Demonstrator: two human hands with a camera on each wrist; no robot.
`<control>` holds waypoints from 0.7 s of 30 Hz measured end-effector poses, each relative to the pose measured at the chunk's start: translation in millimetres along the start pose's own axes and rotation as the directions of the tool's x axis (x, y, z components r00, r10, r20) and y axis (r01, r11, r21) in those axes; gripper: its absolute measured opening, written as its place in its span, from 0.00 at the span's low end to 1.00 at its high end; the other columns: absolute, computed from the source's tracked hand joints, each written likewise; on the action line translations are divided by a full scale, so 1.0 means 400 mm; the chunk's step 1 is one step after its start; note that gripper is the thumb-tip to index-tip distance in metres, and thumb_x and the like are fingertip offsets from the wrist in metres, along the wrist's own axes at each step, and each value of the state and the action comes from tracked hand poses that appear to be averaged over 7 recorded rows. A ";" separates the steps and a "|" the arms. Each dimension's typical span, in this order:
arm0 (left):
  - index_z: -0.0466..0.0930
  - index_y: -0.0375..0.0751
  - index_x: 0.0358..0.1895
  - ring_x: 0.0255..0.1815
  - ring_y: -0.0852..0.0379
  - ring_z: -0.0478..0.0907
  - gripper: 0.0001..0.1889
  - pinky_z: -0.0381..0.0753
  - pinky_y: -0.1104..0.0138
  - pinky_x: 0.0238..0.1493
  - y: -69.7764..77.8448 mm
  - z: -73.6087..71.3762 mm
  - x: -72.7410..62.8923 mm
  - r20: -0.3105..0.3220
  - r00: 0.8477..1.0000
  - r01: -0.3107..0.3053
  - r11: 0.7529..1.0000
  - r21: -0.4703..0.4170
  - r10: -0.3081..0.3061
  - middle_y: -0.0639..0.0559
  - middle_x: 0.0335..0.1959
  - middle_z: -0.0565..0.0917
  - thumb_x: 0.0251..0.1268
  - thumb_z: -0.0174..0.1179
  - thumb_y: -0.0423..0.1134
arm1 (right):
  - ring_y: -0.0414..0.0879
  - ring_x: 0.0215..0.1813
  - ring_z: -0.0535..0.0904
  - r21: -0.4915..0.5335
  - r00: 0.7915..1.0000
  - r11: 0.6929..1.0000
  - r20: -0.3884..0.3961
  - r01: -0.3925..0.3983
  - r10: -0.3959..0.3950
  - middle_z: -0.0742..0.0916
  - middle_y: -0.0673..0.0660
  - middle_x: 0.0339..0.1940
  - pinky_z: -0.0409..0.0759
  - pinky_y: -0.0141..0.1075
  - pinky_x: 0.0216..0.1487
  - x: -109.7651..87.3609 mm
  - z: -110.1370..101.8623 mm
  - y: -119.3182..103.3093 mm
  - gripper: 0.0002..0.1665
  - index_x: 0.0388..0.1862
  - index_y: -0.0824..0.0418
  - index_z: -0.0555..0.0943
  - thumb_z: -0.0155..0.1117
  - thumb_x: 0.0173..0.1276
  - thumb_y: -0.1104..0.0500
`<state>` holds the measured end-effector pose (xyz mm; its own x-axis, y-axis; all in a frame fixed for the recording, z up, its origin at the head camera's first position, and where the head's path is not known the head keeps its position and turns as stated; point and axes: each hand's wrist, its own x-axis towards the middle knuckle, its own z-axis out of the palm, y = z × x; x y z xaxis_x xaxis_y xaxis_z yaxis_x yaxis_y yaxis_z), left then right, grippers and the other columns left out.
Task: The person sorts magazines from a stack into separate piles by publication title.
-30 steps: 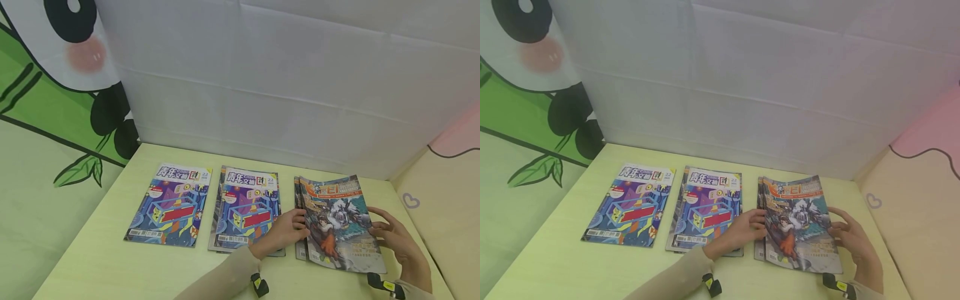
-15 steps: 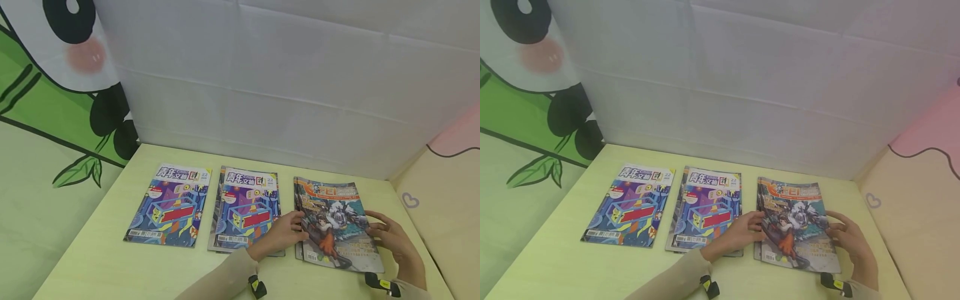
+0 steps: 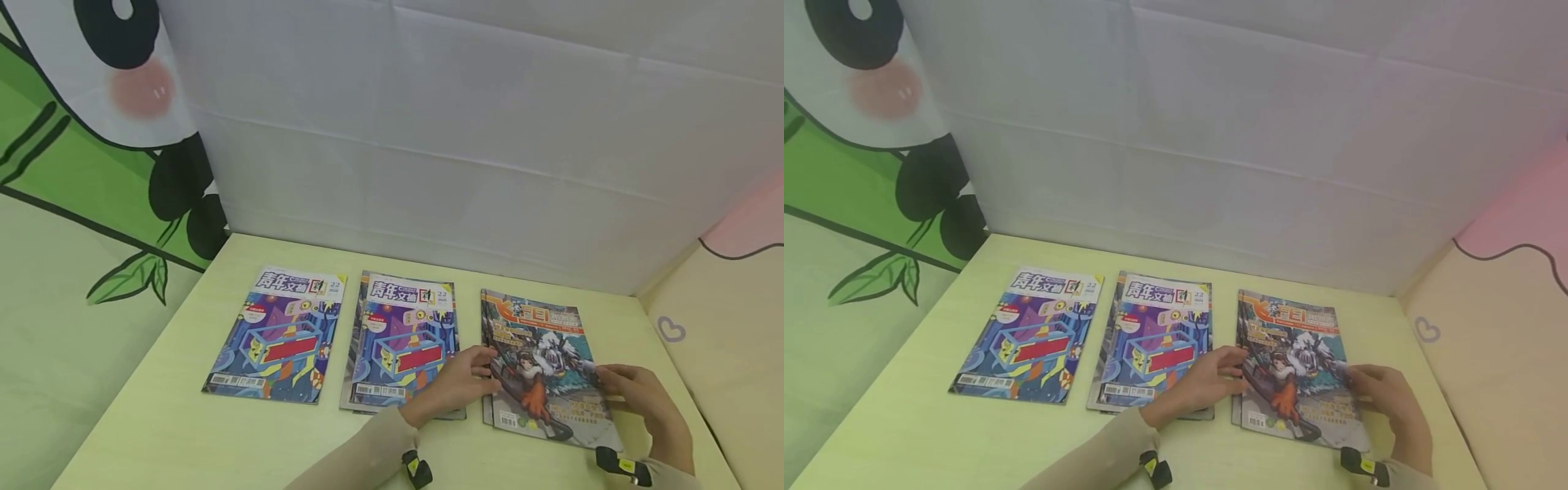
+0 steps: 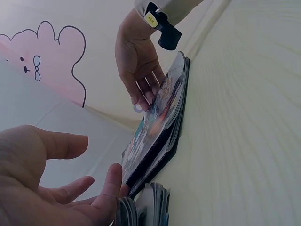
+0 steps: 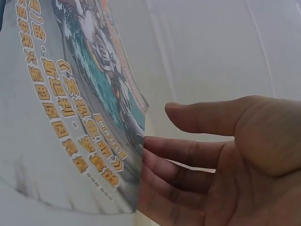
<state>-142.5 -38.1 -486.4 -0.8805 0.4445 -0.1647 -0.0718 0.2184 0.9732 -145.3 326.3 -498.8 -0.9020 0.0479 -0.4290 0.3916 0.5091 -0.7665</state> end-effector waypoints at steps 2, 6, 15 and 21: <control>0.79 0.37 0.75 0.70 0.41 0.84 0.28 0.88 0.55 0.64 0.000 -0.001 -0.001 0.003 1.000 -0.001 1.000 0.004 0.000 0.38 0.73 0.82 0.74 0.72 0.32 | 0.51 0.52 0.90 -0.005 1.000 1.000 -0.002 -0.001 0.001 0.91 0.72 0.55 0.92 0.48 0.56 -0.002 0.001 -0.002 0.38 0.74 0.89 0.67 0.53 0.92 0.51; 0.78 0.36 0.75 0.71 0.40 0.83 0.28 0.88 0.55 0.65 0.000 -0.003 -0.004 0.014 1.000 -0.004 1.000 0.014 0.004 0.38 0.73 0.82 0.75 0.71 0.33 | 0.48 0.49 0.90 -0.012 1.000 1.000 -0.005 0.001 -0.001 0.91 0.71 0.53 0.93 0.46 0.53 -0.005 0.003 -0.010 0.39 0.70 0.91 0.69 0.52 0.92 0.51; 0.80 0.37 0.73 0.68 0.43 0.85 0.25 0.89 0.55 0.63 0.022 -0.021 -0.017 -0.003 1.000 -0.003 1.000 -0.006 0.003 0.40 0.70 0.84 0.75 0.72 0.32 | 0.75 0.67 0.81 -0.146 0.995 0.988 -0.075 0.058 -0.070 0.81 0.84 0.67 0.87 0.57 0.65 -0.007 0.008 -0.037 0.43 0.76 0.88 0.66 0.47 0.93 0.45; 0.79 0.36 0.73 0.66 0.45 0.86 0.24 0.89 0.53 0.62 0.021 -0.054 -0.030 0.003 1.000 -0.009 0.999 -0.036 0.009 0.40 0.67 0.86 0.78 0.68 0.32 | 0.84 0.78 0.64 -0.161 0.990 0.985 -0.122 0.057 -0.077 0.75 0.84 0.75 0.66 0.79 0.74 -0.007 0.027 -0.067 0.44 0.81 0.81 0.65 0.45 0.93 0.42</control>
<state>-142.6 -60.2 -472.8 -0.8796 0.4493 -0.1565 -0.0806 0.1835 0.9797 -151.6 303.1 -482.2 -0.9449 0.1133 -0.3070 0.3053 0.6429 -0.7025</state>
